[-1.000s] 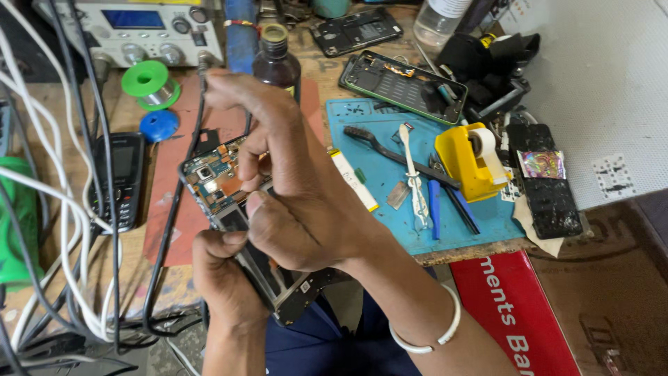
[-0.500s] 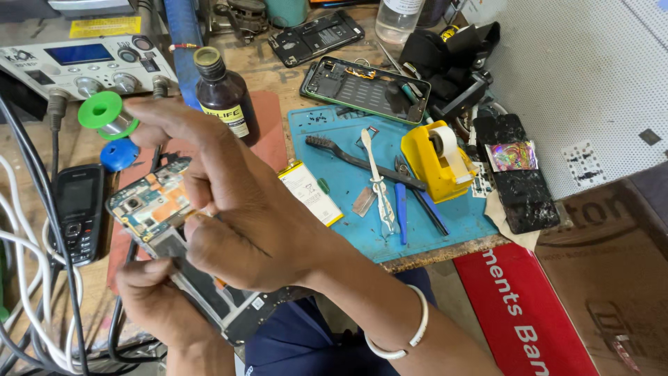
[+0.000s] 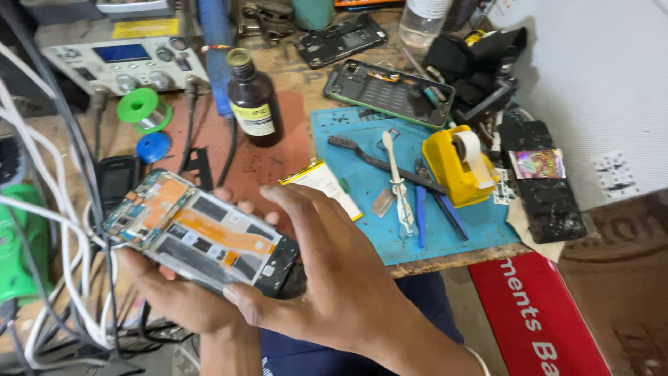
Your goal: The person holds a disassembled smartphone, peels the old battery out of the frame, then heats the inside of the empty phone frame with a soldering iron and scrapes the softened adhesive residue from the frame using a white plastic pry tool.
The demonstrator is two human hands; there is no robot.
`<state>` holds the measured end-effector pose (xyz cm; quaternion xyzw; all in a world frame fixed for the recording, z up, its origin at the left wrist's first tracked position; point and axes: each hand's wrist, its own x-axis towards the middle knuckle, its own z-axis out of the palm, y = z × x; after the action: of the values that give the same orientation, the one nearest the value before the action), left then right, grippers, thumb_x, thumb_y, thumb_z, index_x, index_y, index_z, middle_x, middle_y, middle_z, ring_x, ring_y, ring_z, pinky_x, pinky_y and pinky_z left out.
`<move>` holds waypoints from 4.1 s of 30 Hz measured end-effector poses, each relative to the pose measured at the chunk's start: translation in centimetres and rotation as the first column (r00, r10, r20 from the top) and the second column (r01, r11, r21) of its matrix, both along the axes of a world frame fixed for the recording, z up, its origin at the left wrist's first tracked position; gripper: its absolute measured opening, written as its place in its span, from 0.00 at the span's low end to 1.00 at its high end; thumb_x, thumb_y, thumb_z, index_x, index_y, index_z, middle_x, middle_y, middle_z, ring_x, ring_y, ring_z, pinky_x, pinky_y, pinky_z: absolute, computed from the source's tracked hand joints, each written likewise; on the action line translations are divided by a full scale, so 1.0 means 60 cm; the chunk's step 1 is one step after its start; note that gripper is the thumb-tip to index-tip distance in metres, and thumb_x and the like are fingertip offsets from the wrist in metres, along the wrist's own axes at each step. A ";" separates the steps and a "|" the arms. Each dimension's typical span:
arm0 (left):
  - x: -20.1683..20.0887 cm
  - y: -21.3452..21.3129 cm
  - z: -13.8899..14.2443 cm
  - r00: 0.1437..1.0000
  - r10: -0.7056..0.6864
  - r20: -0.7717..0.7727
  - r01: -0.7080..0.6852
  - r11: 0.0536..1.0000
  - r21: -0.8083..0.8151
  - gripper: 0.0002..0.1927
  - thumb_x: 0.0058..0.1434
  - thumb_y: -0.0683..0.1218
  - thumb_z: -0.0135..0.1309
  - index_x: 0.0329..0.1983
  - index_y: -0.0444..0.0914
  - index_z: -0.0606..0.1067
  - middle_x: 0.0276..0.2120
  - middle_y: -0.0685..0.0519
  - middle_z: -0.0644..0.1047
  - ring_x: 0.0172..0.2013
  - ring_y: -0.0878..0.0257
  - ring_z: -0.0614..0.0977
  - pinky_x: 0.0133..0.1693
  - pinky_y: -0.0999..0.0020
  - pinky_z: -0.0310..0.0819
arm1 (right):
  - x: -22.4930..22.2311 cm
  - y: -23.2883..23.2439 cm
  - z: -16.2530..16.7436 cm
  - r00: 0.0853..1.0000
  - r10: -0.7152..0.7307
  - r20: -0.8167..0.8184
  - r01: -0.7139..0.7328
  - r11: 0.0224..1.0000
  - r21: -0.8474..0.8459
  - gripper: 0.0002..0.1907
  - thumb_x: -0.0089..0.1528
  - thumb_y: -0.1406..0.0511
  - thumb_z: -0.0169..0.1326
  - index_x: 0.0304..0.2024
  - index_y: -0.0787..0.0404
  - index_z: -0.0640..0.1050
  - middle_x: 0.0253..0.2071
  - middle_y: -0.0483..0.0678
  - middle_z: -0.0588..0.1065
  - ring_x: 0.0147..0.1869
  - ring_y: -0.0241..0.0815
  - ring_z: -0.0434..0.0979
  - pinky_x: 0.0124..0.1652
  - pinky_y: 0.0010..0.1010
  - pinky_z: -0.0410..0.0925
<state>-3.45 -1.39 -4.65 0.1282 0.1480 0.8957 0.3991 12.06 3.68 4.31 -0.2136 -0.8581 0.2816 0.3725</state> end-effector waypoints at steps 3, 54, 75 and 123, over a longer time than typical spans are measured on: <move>0.012 0.010 0.001 0.999 0.048 -0.016 -0.049 0.996 -0.069 0.44 0.71 0.75 0.32 0.75 0.38 0.64 0.57 0.36 0.75 0.51 0.42 0.80 0.55 0.44 0.77 | -0.004 -0.018 -0.011 0.999 0.037 0.006 -0.037 0.999 -0.039 0.50 0.58 0.52 0.69 0.71 0.66 0.57 0.66 0.61 0.71 0.69 0.60 0.74 0.65 0.45 0.68; 0.037 0.023 0.019 0.978 0.182 -0.101 -0.174 0.981 0.087 0.33 0.78 0.67 0.32 0.73 0.40 0.63 0.59 0.48 0.74 0.59 0.57 0.76 0.62 0.56 0.72 | -0.029 -0.013 0.077 0.967 0.015 -0.253 -0.101 0.938 -0.331 0.43 0.59 0.53 0.66 0.64 0.65 0.58 0.59 0.60 0.76 0.64 0.49 0.80 0.60 0.36 0.75; 0.042 0.009 0.007 0.997 0.080 -0.018 -0.077 0.985 0.154 0.41 0.71 0.73 0.31 0.74 0.41 0.61 0.57 0.42 0.74 0.50 0.46 0.82 0.46 0.40 0.82 | 0.096 0.074 -0.092 0.963 -0.243 0.115 0.236 0.969 0.070 0.49 0.52 0.59 0.70 0.66 0.70 0.58 0.63 0.67 0.70 0.69 0.62 0.73 0.61 0.44 0.68; 0.070 0.016 -0.002 0.967 0.090 -0.238 -0.087 0.996 0.021 0.48 0.67 0.76 0.36 0.75 0.35 0.54 0.62 0.36 0.68 0.59 0.44 0.75 0.60 0.47 0.73 | -0.027 -0.005 -0.025 0.993 -0.044 -0.107 0.000 0.924 -0.382 0.40 0.57 0.74 0.66 0.67 0.60 0.61 0.39 0.46 0.80 0.39 0.30 0.76 0.39 0.22 0.71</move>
<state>0.78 -0.40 -4.79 0.2305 0.1958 0.8915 0.3373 10.46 3.36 2.82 -0.2750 -0.7620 0.4504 0.3754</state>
